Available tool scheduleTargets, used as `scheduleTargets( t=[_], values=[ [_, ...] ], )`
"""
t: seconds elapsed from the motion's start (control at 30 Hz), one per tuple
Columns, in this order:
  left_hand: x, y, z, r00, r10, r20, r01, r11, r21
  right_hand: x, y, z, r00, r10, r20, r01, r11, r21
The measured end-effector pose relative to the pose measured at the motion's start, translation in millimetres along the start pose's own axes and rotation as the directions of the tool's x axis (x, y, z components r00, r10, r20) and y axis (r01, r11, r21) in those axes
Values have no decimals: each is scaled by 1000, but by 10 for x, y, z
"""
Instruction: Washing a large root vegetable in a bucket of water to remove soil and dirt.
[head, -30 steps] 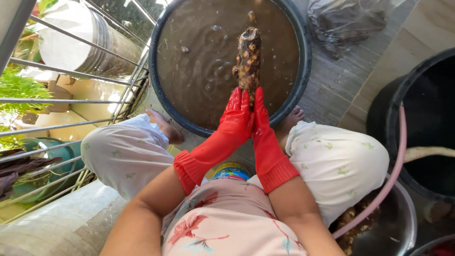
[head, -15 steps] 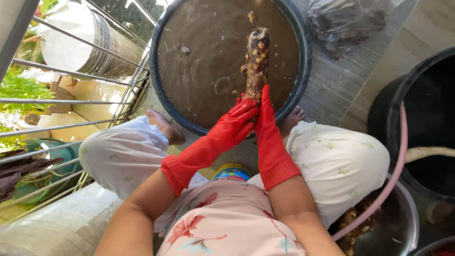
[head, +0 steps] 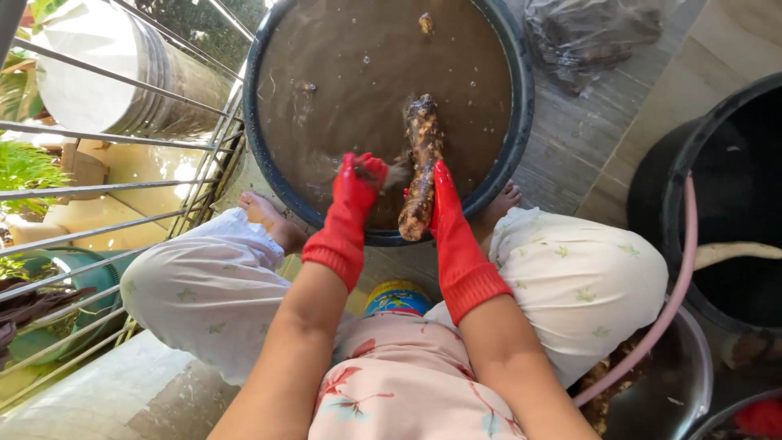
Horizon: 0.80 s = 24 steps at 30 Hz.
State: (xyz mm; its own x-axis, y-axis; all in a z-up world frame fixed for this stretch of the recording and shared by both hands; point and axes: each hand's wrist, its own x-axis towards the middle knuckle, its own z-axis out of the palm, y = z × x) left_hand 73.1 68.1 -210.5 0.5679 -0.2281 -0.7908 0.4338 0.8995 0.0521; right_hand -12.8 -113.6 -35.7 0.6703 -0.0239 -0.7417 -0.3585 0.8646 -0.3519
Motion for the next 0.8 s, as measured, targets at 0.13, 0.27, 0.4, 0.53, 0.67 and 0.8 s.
scheduleTargets(
  t=[0.13,0.27,0.4,0.53,0.67,0.8],
  values=[
    [-1135,-659,715,893,300,335,-436,394,809,-84,69,268,998,-7,64,5,999,33],
    [-1474,-792,697,609,-67,790,-629,-648,430,-98,216,329,988,-106,111,115,990,-81],
    [-808,-729,612,604,120,788,-578,-615,536,-158,291,336,972,-184,144,207,964,-168],
    [-530,-540,884,589,286,756,-489,-619,615,-178,300,378,931,-288,226,346,894,-285],
    [-320,-217,1274,587,640,495,-497,-199,845,-200,236,408,944,-265,197,328,822,-465],
    [-601,-30,1530,704,595,387,-591,189,784,-312,234,544,916,-333,223,400,788,-468]
  ],
)
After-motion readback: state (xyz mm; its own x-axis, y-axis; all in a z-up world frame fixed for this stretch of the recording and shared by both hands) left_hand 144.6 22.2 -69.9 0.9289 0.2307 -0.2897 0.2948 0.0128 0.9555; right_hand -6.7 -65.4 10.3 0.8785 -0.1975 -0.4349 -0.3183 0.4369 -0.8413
